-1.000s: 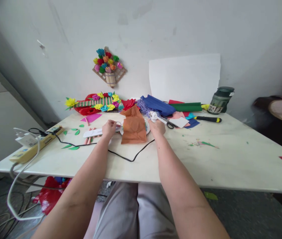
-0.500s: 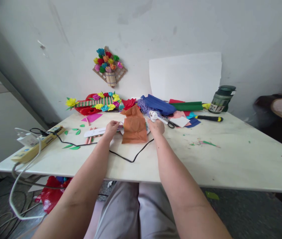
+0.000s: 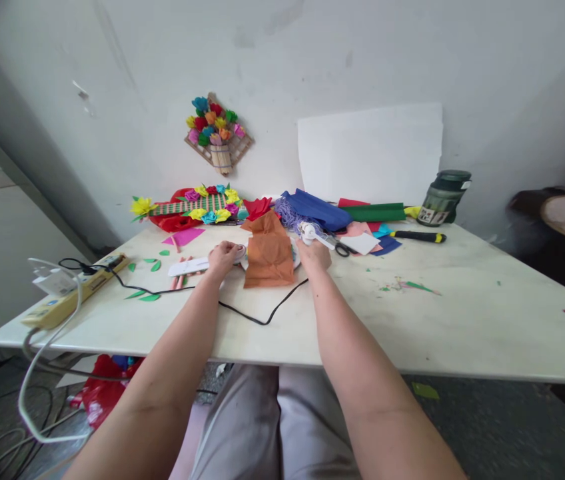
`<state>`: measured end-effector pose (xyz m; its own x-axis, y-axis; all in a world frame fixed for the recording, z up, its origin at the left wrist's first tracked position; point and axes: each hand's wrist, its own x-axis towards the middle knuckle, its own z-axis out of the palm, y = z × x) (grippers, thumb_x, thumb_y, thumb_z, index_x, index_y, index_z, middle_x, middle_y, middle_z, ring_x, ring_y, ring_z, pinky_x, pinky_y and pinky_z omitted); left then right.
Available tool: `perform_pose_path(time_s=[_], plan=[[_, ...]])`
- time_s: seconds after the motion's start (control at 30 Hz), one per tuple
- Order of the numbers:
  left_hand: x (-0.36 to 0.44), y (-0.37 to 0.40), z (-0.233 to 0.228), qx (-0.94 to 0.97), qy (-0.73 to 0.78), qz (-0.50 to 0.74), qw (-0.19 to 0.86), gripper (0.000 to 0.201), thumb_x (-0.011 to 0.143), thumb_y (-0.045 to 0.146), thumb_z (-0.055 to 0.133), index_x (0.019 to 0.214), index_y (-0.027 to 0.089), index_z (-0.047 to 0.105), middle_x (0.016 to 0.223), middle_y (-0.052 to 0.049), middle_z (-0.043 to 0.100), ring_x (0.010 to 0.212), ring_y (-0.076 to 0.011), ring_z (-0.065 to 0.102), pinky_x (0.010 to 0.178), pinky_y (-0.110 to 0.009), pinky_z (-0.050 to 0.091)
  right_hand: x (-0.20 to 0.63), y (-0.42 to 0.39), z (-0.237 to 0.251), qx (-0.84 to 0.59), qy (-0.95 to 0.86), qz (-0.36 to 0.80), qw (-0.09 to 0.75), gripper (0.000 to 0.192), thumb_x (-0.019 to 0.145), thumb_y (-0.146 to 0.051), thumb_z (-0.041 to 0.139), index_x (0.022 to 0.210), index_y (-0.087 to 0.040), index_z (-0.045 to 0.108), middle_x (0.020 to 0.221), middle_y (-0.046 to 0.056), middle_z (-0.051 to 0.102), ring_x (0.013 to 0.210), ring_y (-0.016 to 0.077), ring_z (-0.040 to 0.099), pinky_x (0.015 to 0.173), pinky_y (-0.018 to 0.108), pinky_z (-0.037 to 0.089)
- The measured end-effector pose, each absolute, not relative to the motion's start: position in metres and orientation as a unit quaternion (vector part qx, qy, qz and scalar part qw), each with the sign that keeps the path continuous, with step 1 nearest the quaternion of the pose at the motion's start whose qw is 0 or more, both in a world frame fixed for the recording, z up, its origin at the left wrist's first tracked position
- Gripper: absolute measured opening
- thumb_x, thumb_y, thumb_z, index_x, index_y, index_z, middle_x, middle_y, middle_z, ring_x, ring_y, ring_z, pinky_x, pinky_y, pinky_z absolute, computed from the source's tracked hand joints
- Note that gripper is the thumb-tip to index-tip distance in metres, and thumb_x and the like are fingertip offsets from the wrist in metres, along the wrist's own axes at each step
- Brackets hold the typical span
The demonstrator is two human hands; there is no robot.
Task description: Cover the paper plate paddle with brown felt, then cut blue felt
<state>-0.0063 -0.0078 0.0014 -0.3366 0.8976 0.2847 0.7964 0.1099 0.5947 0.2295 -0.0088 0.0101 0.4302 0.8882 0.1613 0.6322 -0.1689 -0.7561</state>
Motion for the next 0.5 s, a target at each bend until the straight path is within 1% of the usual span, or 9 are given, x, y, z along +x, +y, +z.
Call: perform_pose_path(time_s=[0.13,0.2,0.33,0.5], plan=[[-0.0008,-0.0065,0.0003,0.599,0.723,0.333,0.080,0.023,0.084,0.032,0.042,0.086,0.021,0.061,0.100,-0.007,0.069,0.109,-0.0221,0.055,0.107,-0.045,0.014,0.2272,-0.0091,0.0107,-0.751,-0.514,0.168,0.380,0.051,0.074,-0.055,0.052,0.103,-0.017,0.069,0.102,0.016,0.068,0.097,0.0318,0.063,0.079,0.039,0.047],[0.0013,-0.0056,-0.0002,0.610,0.713,0.332,0.092,0.022,0.084,0.031,0.041,0.084,0.021,0.061,0.098,-0.006,0.070,0.106,-0.0220,0.057,0.108,-0.046,0.010,0.2262,-0.0092,0.0104,-0.748,-0.520,0.166,0.378,0.052,0.074,-0.054,0.052,0.105,-0.016,0.069,0.102,0.016,0.068,0.098,0.0322,0.062,0.079,0.039,0.047],[0.0039,-0.0051,0.0008,0.618,0.703,0.334,0.110,0.021,0.083,0.032,0.042,0.083,0.021,0.060,0.095,-0.006,0.070,0.102,-0.0222,0.059,0.109,-0.046,0.008,0.2254,-0.0095,0.0097,-0.748,-0.521,0.163,0.379,0.050,0.075,-0.053,0.052,0.105,-0.016,0.069,0.101,0.016,0.068,0.098,0.0312,0.063,0.080,0.038,0.047],[-0.0057,-0.0117,0.0071,0.597,0.712,0.356,0.096,0.017,0.081,0.031,0.043,0.078,0.022,0.057,0.093,-0.006,0.071,0.101,-0.0230,0.060,0.107,-0.048,0.012,0.2261,-0.0091,0.0096,-0.748,-0.518,0.166,0.381,0.051,0.075,-0.054,0.052,0.105,-0.016,0.069,0.101,0.016,0.068,0.098,0.0319,0.062,0.080,0.039,0.047]])
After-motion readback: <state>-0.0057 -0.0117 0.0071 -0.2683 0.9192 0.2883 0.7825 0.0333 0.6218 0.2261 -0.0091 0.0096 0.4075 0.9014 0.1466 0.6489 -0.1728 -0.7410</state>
